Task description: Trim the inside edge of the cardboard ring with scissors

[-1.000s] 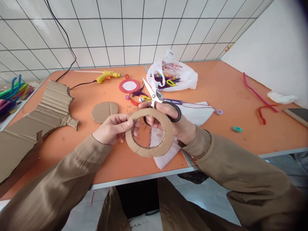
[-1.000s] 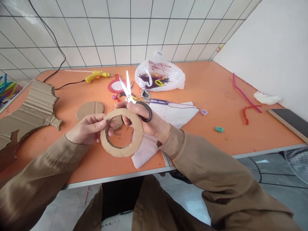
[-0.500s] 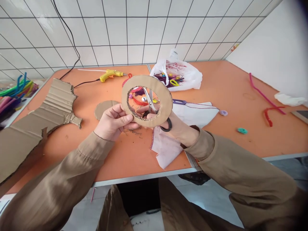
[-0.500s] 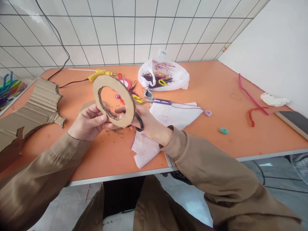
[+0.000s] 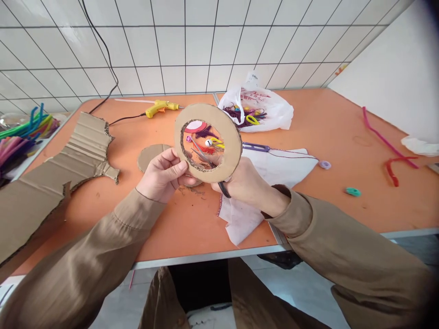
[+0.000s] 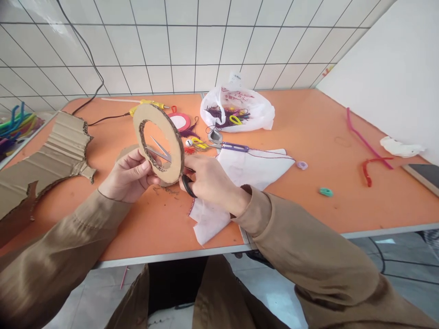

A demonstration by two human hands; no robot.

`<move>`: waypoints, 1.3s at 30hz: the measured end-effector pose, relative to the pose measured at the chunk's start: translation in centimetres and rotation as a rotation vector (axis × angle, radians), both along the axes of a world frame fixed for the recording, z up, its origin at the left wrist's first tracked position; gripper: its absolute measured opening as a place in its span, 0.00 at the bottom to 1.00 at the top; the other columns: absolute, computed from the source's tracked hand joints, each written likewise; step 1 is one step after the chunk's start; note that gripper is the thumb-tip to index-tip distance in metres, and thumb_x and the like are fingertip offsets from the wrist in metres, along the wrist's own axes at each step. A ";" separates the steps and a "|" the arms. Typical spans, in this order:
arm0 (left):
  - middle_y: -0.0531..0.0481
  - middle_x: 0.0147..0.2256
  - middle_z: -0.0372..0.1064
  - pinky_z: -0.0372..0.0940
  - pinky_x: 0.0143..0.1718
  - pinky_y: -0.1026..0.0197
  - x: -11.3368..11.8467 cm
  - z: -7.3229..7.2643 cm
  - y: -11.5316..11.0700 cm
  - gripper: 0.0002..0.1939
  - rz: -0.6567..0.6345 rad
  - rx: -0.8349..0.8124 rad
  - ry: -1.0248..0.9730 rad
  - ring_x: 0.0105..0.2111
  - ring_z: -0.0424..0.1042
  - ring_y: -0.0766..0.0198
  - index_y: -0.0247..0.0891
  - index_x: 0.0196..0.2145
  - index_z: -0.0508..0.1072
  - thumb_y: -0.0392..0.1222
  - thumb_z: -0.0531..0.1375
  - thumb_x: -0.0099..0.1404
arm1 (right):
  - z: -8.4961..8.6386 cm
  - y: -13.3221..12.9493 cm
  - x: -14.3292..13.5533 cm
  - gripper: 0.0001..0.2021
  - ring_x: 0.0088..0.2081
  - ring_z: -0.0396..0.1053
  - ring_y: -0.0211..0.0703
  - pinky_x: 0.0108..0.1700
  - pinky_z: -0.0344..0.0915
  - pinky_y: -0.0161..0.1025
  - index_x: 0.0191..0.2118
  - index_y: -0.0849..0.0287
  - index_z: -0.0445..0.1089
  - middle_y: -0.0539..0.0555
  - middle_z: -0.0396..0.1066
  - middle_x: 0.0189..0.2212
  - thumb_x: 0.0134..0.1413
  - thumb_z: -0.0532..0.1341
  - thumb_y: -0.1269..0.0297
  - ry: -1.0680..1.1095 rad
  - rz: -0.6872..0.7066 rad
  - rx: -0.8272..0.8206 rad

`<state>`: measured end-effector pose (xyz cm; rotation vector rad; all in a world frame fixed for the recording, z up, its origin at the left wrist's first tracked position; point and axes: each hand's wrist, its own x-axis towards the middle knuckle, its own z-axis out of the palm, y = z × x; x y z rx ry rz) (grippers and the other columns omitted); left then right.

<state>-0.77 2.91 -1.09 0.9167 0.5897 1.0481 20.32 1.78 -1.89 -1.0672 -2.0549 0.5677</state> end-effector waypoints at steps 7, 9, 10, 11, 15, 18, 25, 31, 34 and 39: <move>0.52 0.29 0.79 0.75 0.25 0.70 -0.2 -0.3 0.3 0.14 0.005 0.016 -0.040 0.25 0.78 0.68 0.36 0.34 0.80 0.40 0.77 0.51 | 0.1 0.1 0.6 0.16 0.46 0.76 0.54 0.49 0.73 0.48 0.42 0.55 0.78 0.54 0.78 0.34 0.51 0.58 0.77 -0.305 -0.068 0.213; 0.53 0.28 0.79 0.75 0.24 0.70 0.0 -0.1 0.2 0.14 0.037 0.027 -0.047 0.24 0.78 0.68 0.35 0.31 0.79 0.39 0.78 0.49 | 0.1 0.1 0.7 0.19 0.50 0.76 0.54 0.51 0.73 0.48 0.46 0.54 0.78 0.55 0.80 0.43 0.53 0.58 0.77 -0.354 -0.092 0.240; 0.53 0.27 0.79 0.75 0.23 0.69 0.1 0.0 0.1 0.15 0.057 0.035 -0.047 0.23 0.78 0.68 0.35 0.30 0.79 0.39 0.79 0.48 | 0.1 0.1 0.8 0.21 0.51 0.76 0.54 0.51 0.74 0.48 0.50 0.54 0.77 0.55 0.80 0.47 0.54 0.58 0.77 -0.366 -0.103 0.256; 0.53 0.26 0.79 0.75 0.23 0.69 0.2 0.1 0.1 0.15 0.075 0.042 -0.042 0.22 0.77 0.67 0.35 0.29 0.79 0.39 0.79 0.47 | 0.1 0.0 0.8 0.23 0.53 0.75 0.54 0.51 0.74 0.48 0.54 0.53 0.76 0.55 0.79 0.50 0.55 0.58 0.77 -0.375 -0.110 0.271; 0.53 0.23 0.77 0.74 0.21 0.69 0.6 0.5 -0.1 0.17 0.113 0.050 -0.012 0.20 0.76 0.67 0.34 0.26 0.77 0.40 0.79 0.45 | 0.1 0.0 0.9 0.24 0.56 0.73 0.59 0.54 0.73 0.54 0.59 0.55 0.73 0.58 0.77 0.54 0.59 0.58 0.74 -0.385 -0.105 0.310; 0.54 0.22 0.76 0.74 0.21 0.68 0.7 0.4 -0.3 0.17 0.108 0.039 0.002 0.19 0.75 0.68 0.34 0.25 0.76 0.39 0.80 0.44 | 0.0 0.1 0.9 0.21 0.57 0.72 0.61 0.58 0.69 0.61 0.59 0.51 0.73 0.57 0.77 0.53 0.62 0.58 0.71 -0.300 -0.069 0.259; 0.50 0.30 0.79 0.77 0.28 0.66 0.1 -0.3 0.0 0.16 0.039 0.014 0.010 0.28 0.79 0.64 0.35 0.30 0.76 0.41 0.78 0.49 | -0.2 0.6 0.8 0.20 0.51 0.73 0.60 0.55 0.69 0.57 0.49 0.50 0.77 0.57 0.78 0.45 0.51 0.62 0.75 -0.178 -0.046 0.114; 0.52 0.29 0.78 0.78 0.32 0.65 -0.2 -0.2 0.0 0.16 0.023 -0.013 0.004 0.28 0.80 0.64 0.36 0.32 0.77 0.41 0.77 0.51 | -0.2 0.6 0.3 0.12 0.30 0.66 0.47 0.39 0.66 0.47 0.22 0.54 0.61 0.50 0.61 0.22 0.47 0.65 0.72 0.072 -0.061 -0.085; 0.51 0.29 0.79 0.78 0.34 0.66 -0.2 -0.2 0.1 0.17 0.043 -0.023 -0.005 0.29 0.81 0.64 0.36 0.33 0.77 0.41 0.78 0.50 | 0.0 0.6 0.0 0.09 0.29 0.64 0.44 0.35 0.64 0.43 0.26 0.53 0.63 0.48 0.61 0.23 0.50 0.65 0.64 0.285 0.004 -0.249; 0.51 0.30 0.80 0.77 0.34 0.68 -0.1 -0.2 -0.2 0.15 0.100 -0.019 -0.040 0.33 0.82 0.63 0.35 0.26 0.72 0.35 0.76 0.52 | 0.6 0.3 -0.4 0.09 0.33 0.68 0.45 0.36 0.68 0.43 0.27 0.53 0.67 0.49 0.68 0.27 0.51 0.66 0.58 0.490 0.199 -0.476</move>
